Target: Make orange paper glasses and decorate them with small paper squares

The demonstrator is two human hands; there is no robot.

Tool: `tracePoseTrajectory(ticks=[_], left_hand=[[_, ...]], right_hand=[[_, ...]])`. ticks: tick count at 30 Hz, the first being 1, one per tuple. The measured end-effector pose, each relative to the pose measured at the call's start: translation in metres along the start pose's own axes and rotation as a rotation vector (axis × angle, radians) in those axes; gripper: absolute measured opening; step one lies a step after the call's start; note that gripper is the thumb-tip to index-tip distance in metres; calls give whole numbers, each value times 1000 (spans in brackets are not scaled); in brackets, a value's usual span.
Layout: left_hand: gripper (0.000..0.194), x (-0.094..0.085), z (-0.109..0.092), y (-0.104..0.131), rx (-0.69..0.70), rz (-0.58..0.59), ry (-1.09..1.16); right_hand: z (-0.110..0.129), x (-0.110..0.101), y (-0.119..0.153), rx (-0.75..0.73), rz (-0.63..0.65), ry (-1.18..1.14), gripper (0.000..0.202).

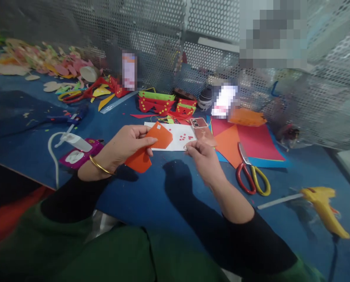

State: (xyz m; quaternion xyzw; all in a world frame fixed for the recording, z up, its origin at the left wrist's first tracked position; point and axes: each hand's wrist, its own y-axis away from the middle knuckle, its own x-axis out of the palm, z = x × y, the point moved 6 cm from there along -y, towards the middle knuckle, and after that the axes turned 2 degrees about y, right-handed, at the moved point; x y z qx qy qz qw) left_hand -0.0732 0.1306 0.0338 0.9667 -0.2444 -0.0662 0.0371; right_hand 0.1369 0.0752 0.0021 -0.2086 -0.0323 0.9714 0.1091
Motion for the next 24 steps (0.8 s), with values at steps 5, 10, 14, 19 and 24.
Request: tracePoseTrajectory(ticks=[5, 10, 14, 19, 24], left_hand=[[8, 38, 2, 10, -57, 149, -35], [7, 77, 8, 16, -83, 284, -54], [6, 99, 11, 15, -116, 322, -77], [6, 117, 10, 11, -152, 368, -84], [31, 118, 13, 9, -159, 345, 1]], right_hand=[[0, -23, 49, 125, 68, -139, 24], [4, -39, 75, 75, 116, -109, 20], [-3, -46, 82, 61, 97, -125, 19], [-9, -54, 85, 48, 17, -54, 21], [-13, -58, 88, 107, -81, -72, 23]])
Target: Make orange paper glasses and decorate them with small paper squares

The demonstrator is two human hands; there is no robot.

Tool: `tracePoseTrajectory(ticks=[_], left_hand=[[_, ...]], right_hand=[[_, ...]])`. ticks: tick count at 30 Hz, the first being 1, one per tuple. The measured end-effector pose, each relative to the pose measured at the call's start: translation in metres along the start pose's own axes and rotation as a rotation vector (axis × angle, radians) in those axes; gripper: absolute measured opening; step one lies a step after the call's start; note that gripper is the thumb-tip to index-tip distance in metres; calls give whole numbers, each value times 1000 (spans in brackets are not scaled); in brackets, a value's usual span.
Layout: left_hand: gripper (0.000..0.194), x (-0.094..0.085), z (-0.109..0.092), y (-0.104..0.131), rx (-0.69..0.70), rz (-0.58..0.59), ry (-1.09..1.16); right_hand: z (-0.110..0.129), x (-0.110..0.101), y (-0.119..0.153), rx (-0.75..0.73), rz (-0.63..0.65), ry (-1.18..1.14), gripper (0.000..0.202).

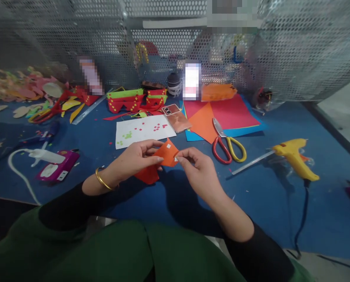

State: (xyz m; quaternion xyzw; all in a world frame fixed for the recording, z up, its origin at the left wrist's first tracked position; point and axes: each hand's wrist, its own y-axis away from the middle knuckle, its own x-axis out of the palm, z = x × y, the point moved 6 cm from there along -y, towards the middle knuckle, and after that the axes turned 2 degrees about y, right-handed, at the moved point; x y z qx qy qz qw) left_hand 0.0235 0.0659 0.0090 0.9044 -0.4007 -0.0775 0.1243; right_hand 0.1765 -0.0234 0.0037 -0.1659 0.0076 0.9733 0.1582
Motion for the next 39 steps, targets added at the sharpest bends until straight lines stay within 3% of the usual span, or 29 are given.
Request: tracePoseTrajectory(ticks=[5, 8, 10, 15, 21, 25, 34, 39], left_hand=[[34, -9, 3, 2, 116, -91, 45], [18, -5, 3, 3, 157, -45, 4], [6, -2, 3, 4, 163, -31, -70], [9, -1, 7, 3, 159, -88, -219], [10, 8, 12, 3, 143, -26, -26], [13, 9, 15, 4, 115, -28, 61], [17, 9, 17, 4, 132, 3, -13], [17, 7, 17, 4, 144, -25, 18]], right_hand=[[-9, 2, -2, 76, -15, -38, 25], [-11, 3, -2, 63, -8, -6, 22], [-7, 3, -1, -11, -26, 71, 18], [16, 3, 9, -340, -184, 412, 11], [26, 14, 16, -482, -151, 499, 13], [28, 17, 17, -511, -162, 508, 12], [29, 20, 20, -514, -178, 473, 10], [29, 11, 19, -484, -228, 420, 12]])
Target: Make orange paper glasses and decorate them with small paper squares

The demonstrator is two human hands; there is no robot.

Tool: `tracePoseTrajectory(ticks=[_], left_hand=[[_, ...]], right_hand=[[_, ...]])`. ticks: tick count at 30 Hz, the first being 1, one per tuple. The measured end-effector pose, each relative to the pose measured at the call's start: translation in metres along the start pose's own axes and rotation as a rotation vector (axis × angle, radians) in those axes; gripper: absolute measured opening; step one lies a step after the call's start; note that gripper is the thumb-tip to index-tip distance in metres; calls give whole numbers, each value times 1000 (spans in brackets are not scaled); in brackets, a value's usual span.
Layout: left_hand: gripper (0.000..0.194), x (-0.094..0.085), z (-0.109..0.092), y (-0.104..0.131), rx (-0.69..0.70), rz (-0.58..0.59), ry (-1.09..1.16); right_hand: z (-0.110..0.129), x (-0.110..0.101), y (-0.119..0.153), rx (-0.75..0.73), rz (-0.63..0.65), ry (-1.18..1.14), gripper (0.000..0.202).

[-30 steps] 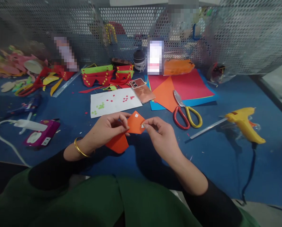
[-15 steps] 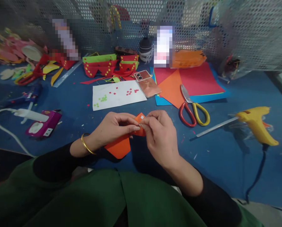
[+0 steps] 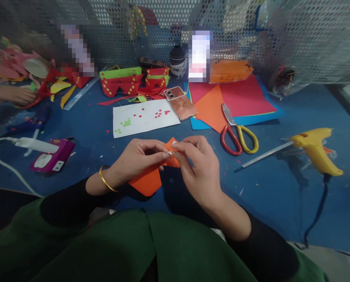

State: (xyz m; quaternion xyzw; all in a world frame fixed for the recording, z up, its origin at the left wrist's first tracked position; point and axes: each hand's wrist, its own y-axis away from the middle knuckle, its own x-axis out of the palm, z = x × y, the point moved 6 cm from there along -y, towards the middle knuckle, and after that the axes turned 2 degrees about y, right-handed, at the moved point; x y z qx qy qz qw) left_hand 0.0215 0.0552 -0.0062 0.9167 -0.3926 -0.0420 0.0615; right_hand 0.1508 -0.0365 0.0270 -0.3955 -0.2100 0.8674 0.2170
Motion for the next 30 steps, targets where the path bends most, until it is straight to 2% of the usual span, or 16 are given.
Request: tracePoseTrajectory(ticks=[3, 7, 18, 24, 30], left_hand=[[19, -2, 1, 0, 24, -20, 30], [15, -1, 0, 0, 45, -11, 36], [16, 1, -2, 1, 53, 3, -4], [15, -1, -2, 0, -37, -48, -82], [34, -2, 0, -1, -117, -82, 80]], right_hand=[[-5, -5, -2, 76, -21, -28, 9], [-9, -2, -2, 150, 26, -92, 4], [-6, 3, -1, 149, 67, -137, 9], [-11, -2, -3, 181, 55, -130, 9], [-21, -6, -5, 234, 76, -135, 8]])
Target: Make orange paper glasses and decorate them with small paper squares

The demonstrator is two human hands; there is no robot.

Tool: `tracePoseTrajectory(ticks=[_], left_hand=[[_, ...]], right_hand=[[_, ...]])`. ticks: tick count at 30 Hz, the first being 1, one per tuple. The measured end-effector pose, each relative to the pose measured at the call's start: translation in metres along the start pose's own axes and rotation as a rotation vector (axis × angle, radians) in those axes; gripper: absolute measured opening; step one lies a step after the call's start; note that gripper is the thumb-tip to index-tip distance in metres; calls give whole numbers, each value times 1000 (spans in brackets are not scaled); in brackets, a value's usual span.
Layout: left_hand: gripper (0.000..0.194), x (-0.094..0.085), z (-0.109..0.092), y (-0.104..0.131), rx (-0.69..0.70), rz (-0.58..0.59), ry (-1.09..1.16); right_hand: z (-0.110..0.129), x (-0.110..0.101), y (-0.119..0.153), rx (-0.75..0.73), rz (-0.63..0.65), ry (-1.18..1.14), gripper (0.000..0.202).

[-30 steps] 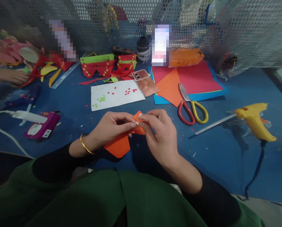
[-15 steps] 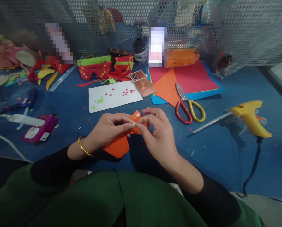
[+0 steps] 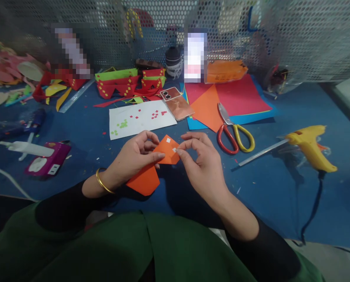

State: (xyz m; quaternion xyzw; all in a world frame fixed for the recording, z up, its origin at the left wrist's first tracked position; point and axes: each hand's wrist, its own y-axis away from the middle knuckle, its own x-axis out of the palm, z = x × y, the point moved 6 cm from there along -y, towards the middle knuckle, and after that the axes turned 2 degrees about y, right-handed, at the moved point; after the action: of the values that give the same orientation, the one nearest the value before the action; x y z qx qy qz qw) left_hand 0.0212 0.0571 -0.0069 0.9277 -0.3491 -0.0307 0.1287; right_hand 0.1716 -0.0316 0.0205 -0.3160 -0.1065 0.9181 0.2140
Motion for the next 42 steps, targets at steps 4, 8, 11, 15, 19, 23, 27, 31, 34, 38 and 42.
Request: tracePoseTrajectory(ticks=[4, 8, 11, 15, 19, 23, 27, 31, 34, 38, 42], left_hand=[[45, 1, 1, 0, -33, 31, 41], [48, 3, 1, 0, -27, 75, 44], [51, 2, 2, 0, -29, 44, 31], [38, 0, 4, 1, -53, 28, 18], [32, 0, 7, 0, -61, 63, 26], [27, 1, 9, 1, -81, 116, 39], [17, 2, 7, 2, -77, 114, 17], [16, 3, 4, 3, -80, 105, -38], [15, 2, 2, 4, -58, 94, -70], [15, 2, 1, 3, -28, 80, -79], [15, 3, 2, 3, -34, 81, -65]], right_hand=[[-1, 3, 0, -4, 36, 4, 9], [1, 6, 1, -24, 48, 24, 9], [2, 6, 2, -37, 43, 26, 12], [3, 6, 2, -42, 39, 23, 14], [1, 4, 1, -31, 45, 28, 10], [0, 3, 1, -9, 46, 19, 9], [-1, 3, 2, 5, 65, 14, 9], [1, 5, 2, -8, 83, 12, 8], [3, 7, 3, -16, 86, 9, 9], [4, 9, 3, -19, 74, 7, 12], [3, 10, 5, 2, 54, 7, 12]])
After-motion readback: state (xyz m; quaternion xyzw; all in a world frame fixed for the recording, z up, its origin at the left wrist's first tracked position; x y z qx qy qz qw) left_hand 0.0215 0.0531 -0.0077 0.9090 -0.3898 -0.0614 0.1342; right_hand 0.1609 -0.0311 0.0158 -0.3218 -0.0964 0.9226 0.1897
